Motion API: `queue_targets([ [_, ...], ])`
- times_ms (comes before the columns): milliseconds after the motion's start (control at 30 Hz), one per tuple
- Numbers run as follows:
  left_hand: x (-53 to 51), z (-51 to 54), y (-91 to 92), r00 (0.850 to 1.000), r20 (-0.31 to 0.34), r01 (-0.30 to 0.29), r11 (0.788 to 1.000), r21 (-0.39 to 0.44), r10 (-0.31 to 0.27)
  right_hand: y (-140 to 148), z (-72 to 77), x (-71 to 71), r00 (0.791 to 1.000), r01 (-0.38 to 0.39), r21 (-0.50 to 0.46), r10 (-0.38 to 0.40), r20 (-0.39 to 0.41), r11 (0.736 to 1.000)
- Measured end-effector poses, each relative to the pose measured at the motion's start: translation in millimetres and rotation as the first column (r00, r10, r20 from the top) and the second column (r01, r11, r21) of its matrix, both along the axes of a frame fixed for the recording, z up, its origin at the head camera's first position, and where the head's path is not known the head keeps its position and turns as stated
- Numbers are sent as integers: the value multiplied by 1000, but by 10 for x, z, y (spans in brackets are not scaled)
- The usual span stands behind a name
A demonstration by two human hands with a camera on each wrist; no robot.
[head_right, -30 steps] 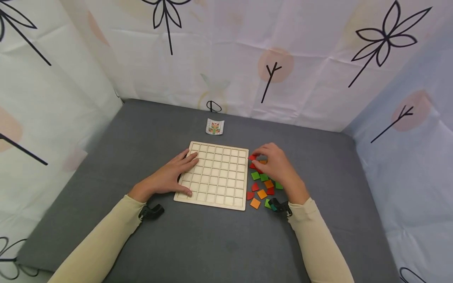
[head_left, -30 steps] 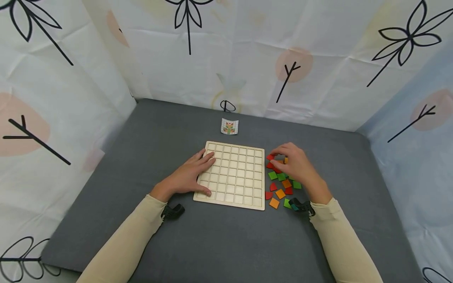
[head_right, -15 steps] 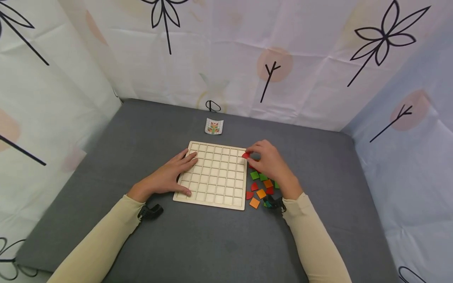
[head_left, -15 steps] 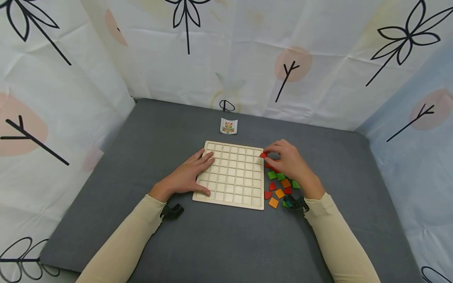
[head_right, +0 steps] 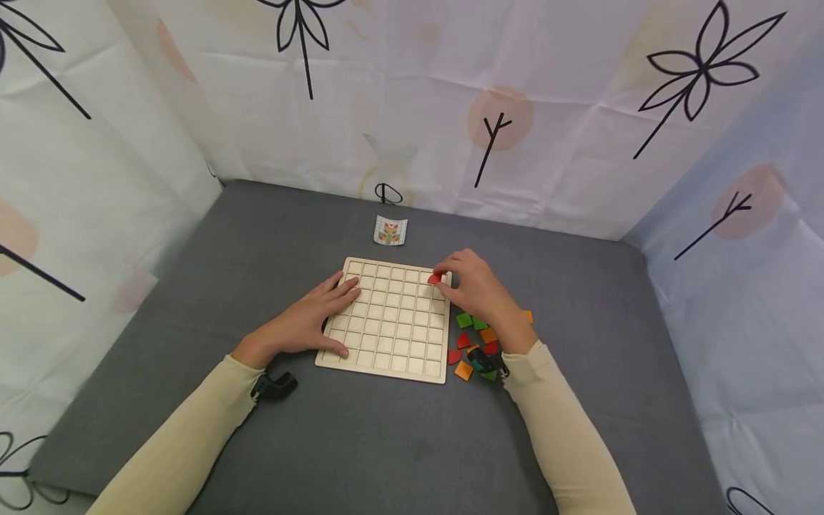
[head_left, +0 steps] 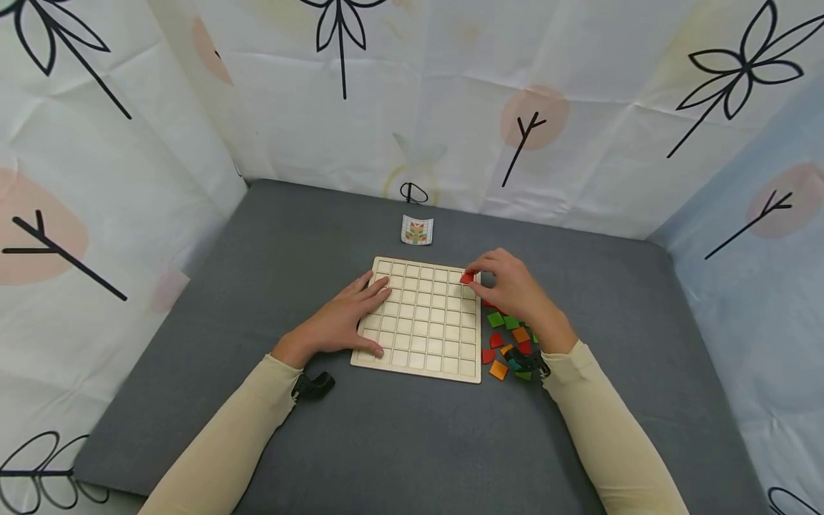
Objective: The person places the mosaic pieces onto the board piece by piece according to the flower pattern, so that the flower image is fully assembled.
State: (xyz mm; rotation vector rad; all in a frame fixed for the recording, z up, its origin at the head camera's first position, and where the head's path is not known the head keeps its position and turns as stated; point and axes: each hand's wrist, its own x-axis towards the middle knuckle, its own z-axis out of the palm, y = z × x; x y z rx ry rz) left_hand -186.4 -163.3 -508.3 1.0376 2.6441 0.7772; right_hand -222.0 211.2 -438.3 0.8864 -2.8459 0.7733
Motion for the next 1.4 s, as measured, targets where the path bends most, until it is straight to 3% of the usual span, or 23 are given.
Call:
queue_targets([
  [700,13,32,-4,1000,-3,-1,1000,-6,1,-259,-110,-105,993,-39,-5,39,113,999],
  [1100,-1,7,-3,1000,-6,-5,1000,-12,5,-351,-189,-149,991,-77,-10,78,106,997],
  [1400,-3,7,2,1000,-3,-11,1000,-11,11,-405,-230,-162,982,-62,21,57,178,998],
])
